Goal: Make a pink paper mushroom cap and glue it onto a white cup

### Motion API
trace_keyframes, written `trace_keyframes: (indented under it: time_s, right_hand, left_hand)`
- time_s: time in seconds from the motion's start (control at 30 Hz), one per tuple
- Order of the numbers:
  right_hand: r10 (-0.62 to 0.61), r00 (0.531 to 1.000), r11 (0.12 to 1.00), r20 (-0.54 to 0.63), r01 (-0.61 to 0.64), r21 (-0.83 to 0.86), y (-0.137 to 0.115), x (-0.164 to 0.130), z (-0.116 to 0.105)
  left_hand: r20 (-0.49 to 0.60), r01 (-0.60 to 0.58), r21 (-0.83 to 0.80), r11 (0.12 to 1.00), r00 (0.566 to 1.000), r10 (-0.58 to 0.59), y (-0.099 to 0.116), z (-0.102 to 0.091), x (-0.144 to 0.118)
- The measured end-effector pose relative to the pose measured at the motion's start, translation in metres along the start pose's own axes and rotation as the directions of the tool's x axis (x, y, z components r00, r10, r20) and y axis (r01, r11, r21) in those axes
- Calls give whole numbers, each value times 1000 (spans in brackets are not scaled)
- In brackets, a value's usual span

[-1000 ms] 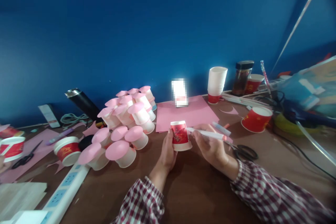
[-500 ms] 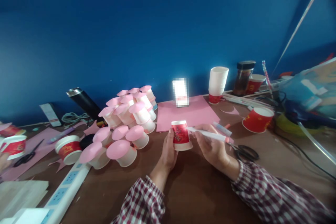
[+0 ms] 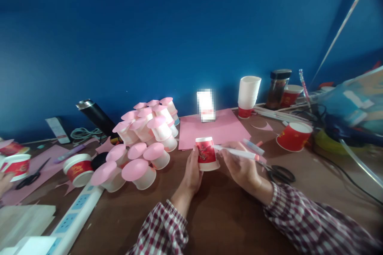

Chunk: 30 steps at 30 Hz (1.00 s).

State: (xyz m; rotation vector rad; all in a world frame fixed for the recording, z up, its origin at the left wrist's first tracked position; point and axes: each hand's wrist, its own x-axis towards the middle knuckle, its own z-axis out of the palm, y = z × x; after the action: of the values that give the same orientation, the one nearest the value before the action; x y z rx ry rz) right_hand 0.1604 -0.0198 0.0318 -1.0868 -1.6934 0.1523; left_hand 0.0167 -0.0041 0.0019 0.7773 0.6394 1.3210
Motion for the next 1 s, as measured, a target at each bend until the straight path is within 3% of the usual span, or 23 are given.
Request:
trace_keyframes:
  time_s: [0.2,0.53,1.0]
  right_hand:
    - [-33,999,996,-31,35,84,-1,-1,0]
    - [-179,983,980,44,175,95,4,-6,5]
    - [-153,986,987,61,150,49,0,-3,3]
  left_hand:
    - [-8,-11,-18,1000,1000,11,2,0,-1]
    - [-56,-4,6,1000,998,4,4,1,-1]
    - [-31,-47,60,997,998,49,4,2,-4]
